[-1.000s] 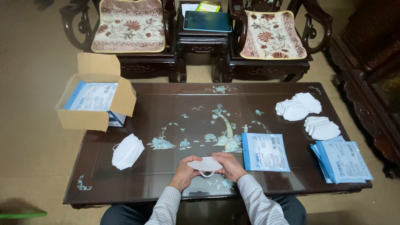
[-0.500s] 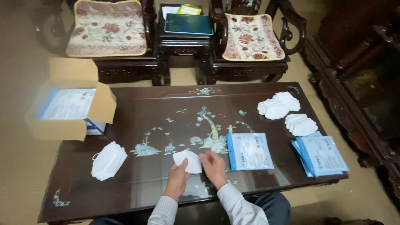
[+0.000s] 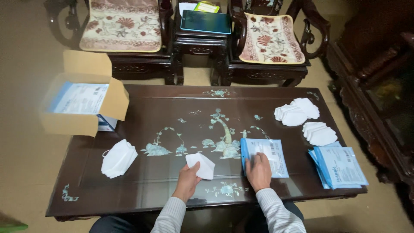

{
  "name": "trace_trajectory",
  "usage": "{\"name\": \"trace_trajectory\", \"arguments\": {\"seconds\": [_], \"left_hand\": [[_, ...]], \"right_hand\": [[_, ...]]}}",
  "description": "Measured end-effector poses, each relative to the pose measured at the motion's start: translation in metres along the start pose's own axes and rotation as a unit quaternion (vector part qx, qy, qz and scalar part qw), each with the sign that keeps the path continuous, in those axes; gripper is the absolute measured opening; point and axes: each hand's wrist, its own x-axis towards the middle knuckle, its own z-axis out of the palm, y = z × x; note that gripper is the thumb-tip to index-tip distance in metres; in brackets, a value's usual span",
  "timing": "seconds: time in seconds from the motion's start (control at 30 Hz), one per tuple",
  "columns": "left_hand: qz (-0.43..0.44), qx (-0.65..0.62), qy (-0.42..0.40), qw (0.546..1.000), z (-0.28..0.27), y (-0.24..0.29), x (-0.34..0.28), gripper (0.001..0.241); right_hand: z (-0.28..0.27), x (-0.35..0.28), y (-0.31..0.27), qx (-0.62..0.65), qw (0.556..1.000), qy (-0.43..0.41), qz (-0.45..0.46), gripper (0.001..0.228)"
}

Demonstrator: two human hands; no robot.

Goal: Packaging individual face masks into plastic sleeves on a table

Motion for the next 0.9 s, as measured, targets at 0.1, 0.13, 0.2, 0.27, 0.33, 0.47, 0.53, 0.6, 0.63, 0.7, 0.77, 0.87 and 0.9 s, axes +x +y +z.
{"name": "trace_trajectory", "arguments": {"seconds": [0.1, 0.13, 0.2, 0.27, 0.33, 0.47, 0.53, 0.6, 0.63, 0.7, 0.77, 0.87, 0.9], "left_hand": [[-0.011, 0.02, -0.018, 1.0, 0.005, 0.01, -0.017, 0.04], [-0.014, 0.025, -0.031, 0.999, 0.004, 0.01, -0.017, 0.041], [-0.017, 0.027, -0.044, 0.999, 0.005, 0.009, -0.02, 0.042], [-0.045, 0.101, -0.097, 0.989, 0.008, 0.006, -0.026, 0.045], [-0.019, 0.103, -0.12, 0.987, 0.001, -0.027, 0.009, 0.039], [0.011, 0.207, -0.04, 0.977, 0.02, -0.006, -0.019, 0.033], [0.041, 0.232, -0.027, 0.971, 0.016, -0.005, -0.015, 0.023], [0.067, 0.259, -0.015, 0.964, 0.013, -0.006, -0.014, 0.017], [0.089, 0.296, -0.007, 0.951, 0.012, -0.006, -0.014, 0.018], [0.112, 0.333, 0.002, 0.936, 0.012, -0.006, -0.015, 0.03], [0.12, 0.329, -0.002, 0.937, 0.013, -0.006, -0.014, 0.022], [0.057, 0.186, 0.0, 0.981, 0.002, -0.01, 0.003, 0.019], [0.057, 0.186, 0.001, 0.981, 0.002, -0.004, -0.004, 0.019]], "right_hand": [[-0.002, 0.0, 0.0, -0.002, 0.999, -0.026, 0.04, 0.023], [-0.001, -0.002, 0.0, 0.014, 0.999, -0.024, 0.018, 0.021], [0.003, -0.008, -0.007, 0.03, 0.999, -0.022, -0.006, 0.018], [0.01, -0.019, -0.023, 0.073, 0.995, -0.061, -0.036, 0.025], [0.02, -0.03, -0.043, 0.118, 0.991, -0.069, -0.009, 0.022], [0.03, -0.043, -0.071, 0.195, 0.979, -0.059, 0.029, 0.021], [0.034, -0.043, -0.079, 0.193, 0.979, -0.057, 0.016, 0.019], [0.038, -0.049, -0.087, 0.191, 0.98, -0.055, 0.009, 0.017], [0.041, -0.051, -0.091, 0.178, 0.982, -0.056, -0.002, 0.018], [0.041, -0.057, -0.104, 0.166, 0.984, -0.056, -0.014, 0.019], [0.036, -0.063, -0.12, 0.158, 0.982, -0.103, -0.028, 0.021], [0.009, -0.054, -0.136, 0.183, 0.975, -0.124, -0.015, 0.03], [0.007, -0.044, -0.129, 0.183, 0.975, -0.124, -0.015, 0.03]]}}
